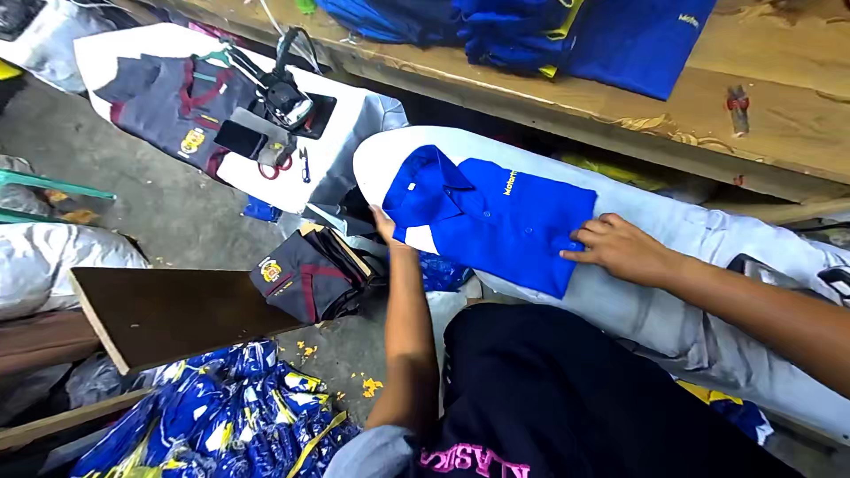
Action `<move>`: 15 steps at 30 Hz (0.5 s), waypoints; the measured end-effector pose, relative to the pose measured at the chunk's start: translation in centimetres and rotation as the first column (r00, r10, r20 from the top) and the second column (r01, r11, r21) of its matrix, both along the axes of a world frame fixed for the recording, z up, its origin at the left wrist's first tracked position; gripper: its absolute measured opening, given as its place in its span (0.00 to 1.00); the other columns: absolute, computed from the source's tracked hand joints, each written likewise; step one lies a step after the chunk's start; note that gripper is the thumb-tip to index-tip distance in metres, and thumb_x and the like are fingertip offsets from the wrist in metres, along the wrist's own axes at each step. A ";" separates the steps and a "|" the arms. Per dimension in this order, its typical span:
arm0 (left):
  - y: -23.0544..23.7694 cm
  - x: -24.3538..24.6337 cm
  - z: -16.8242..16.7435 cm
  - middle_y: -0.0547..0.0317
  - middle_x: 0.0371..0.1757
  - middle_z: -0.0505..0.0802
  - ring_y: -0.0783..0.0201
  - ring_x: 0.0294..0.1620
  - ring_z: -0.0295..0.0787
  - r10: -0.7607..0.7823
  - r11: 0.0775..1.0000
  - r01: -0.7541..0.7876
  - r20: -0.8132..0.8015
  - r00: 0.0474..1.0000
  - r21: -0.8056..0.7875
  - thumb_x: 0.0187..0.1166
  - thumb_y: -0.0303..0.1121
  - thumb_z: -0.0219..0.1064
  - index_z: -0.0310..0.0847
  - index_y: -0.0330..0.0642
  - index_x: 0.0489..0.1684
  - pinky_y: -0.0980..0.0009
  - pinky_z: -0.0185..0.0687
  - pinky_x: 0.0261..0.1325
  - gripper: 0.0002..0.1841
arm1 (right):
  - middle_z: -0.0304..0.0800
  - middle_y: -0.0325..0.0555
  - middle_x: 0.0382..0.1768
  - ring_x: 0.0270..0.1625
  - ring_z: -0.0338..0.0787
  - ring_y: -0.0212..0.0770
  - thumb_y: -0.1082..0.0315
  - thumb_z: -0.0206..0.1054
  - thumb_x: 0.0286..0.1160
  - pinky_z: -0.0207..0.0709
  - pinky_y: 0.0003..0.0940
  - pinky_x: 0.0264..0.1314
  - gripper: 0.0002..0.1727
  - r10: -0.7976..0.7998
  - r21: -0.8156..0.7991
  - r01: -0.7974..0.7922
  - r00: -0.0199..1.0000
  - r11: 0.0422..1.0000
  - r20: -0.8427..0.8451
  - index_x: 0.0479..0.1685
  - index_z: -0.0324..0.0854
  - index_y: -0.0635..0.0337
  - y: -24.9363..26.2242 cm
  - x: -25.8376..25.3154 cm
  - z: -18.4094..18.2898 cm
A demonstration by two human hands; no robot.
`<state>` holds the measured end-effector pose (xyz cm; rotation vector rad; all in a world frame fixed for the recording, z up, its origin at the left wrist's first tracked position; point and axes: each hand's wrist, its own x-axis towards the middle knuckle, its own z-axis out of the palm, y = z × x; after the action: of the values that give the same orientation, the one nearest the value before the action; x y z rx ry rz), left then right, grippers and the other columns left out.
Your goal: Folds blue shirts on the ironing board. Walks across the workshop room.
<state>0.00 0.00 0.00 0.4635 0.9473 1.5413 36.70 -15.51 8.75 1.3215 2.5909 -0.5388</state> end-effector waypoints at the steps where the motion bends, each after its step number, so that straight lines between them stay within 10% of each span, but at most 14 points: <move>1: 0.9 -3.7 -3.8 0.49 0.73 0.82 0.62 0.70 0.82 -0.046 0.999 0.043 0.120 0.992 0.032 0.89 0.60 0.11 0.55 0.37 0.85 0.62 0.79 0.72 0.43 | 0.87 0.63 0.67 0.73 0.81 0.68 0.87 0.61 0.71 0.67 0.69 0.72 0.29 -0.047 0.009 0.047 0.999 0.999 0.006 0.63 0.92 0.48 -0.8 1.4 -3.1; 6: -2.2 -13.0 -5.7 0.57 0.79 0.79 0.59 0.76 0.81 0.108 0.983 -0.082 0.160 0.981 -0.162 0.87 0.67 0.17 0.55 0.50 0.87 0.57 0.76 0.76 0.42 | 0.80 0.68 0.74 0.80 0.73 0.72 0.83 0.58 0.77 0.61 0.74 0.77 0.25 -0.501 -0.315 0.531 0.847 0.787 0.176 0.70 0.87 0.58 -5.2 4.3 -7.4; 11: -7.6 -9.6 -2.3 0.66 0.50 0.91 0.70 0.46 0.91 -0.153 0.909 0.043 -0.237 0.959 -0.414 0.96 0.52 0.33 0.72 0.48 0.66 0.70 0.87 0.50 0.25 | 0.78 0.77 0.73 0.79 0.73 0.77 0.68 0.60 0.89 0.62 0.74 0.79 0.20 -0.789 -0.136 0.782 0.577 0.608 -0.210 0.71 0.80 0.73 -5.6 2.6 -9.1; 15: -8.9 -4.1 -2.2 0.46 0.66 0.84 0.62 0.55 0.85 -0.407 0.831 0.138 -0.419 0.812 -0.539 0.95 0.38 0.46 0.61 0.33 0.81 0.63 0.81 0.58 0.23 | 0.69 0.76 0.81 0.86 0.65 0.76 0.60 0.62 0.88 0.57 0.73 0.84 0.28 -0.727 -0.036 0.785 0.555 0.619 -0.404 0.79 0.73 0.72 -2.7 -2.2 -10.0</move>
<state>-4.13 -8.88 -2.21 0.6368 1.5641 0.8526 34.49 -18.19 -1.27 2.6679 2.1910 -0.7957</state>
